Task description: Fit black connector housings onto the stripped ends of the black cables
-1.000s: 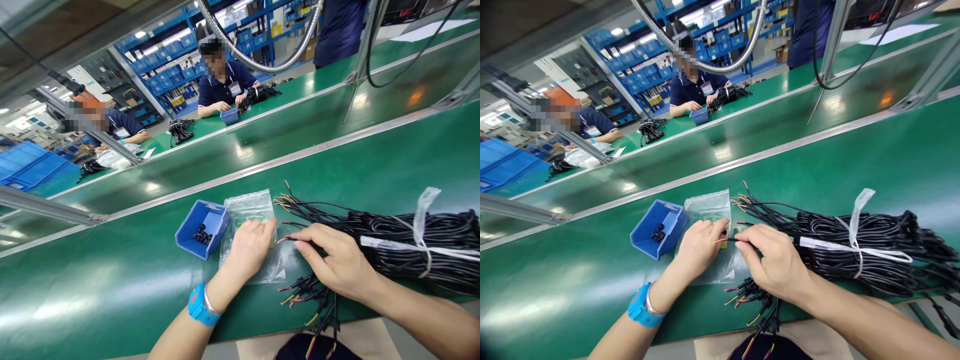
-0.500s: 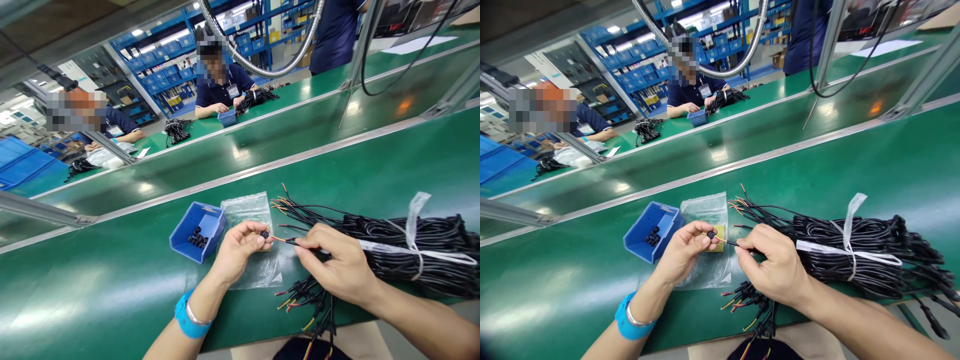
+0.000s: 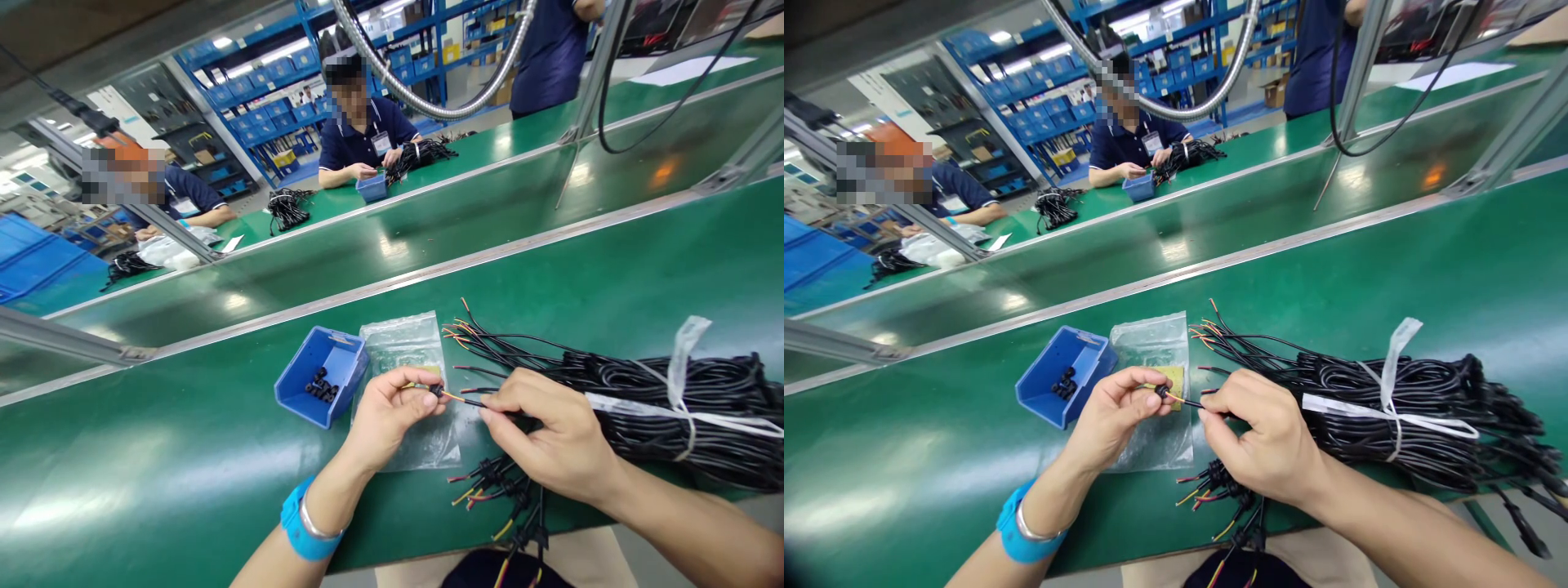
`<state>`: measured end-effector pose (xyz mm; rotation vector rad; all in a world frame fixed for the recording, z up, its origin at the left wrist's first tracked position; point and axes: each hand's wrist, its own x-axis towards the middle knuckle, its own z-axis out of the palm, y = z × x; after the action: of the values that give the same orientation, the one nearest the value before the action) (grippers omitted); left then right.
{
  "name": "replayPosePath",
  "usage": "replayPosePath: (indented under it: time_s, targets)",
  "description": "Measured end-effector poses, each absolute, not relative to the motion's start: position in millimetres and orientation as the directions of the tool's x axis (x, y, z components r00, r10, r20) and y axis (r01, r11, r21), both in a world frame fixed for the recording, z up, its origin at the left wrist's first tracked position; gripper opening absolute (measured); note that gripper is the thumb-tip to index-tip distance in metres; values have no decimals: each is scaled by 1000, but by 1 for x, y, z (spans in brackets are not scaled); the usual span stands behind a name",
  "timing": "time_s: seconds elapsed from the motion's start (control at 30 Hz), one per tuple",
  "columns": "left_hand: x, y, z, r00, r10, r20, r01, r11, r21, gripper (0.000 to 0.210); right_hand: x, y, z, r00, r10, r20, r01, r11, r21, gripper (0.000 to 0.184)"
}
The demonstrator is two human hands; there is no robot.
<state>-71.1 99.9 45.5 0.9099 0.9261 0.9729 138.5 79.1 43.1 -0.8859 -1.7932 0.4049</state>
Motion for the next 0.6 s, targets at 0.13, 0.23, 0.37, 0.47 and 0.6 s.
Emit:
replayPosePath:
  time_s: [0.13,0.23,0.37,0.47,0.6]
  targets:
    - [-65,95,47,244,964,-103,-151,143,978,22,138,79,42,-212,732,648,395,670,-628,13]
    - [-60,90,47,243,956,-162,-131,198,971,30,138,79,41,-239,730,640,404,674,-618,13]
    - [-55,85,44,273,932,-239,-168,291,942,37,139,80,39,-275,733,622,419,674,-609,12]
    - [-54,82,40,283,939,-194,-148,243,959,33,139,80,38,-328,720,611,425,690,-585,14]
    - [-55,77,36,251,968,14,25,-21,999,15,140,79,36,-395,695,601,419,718,-555,18]
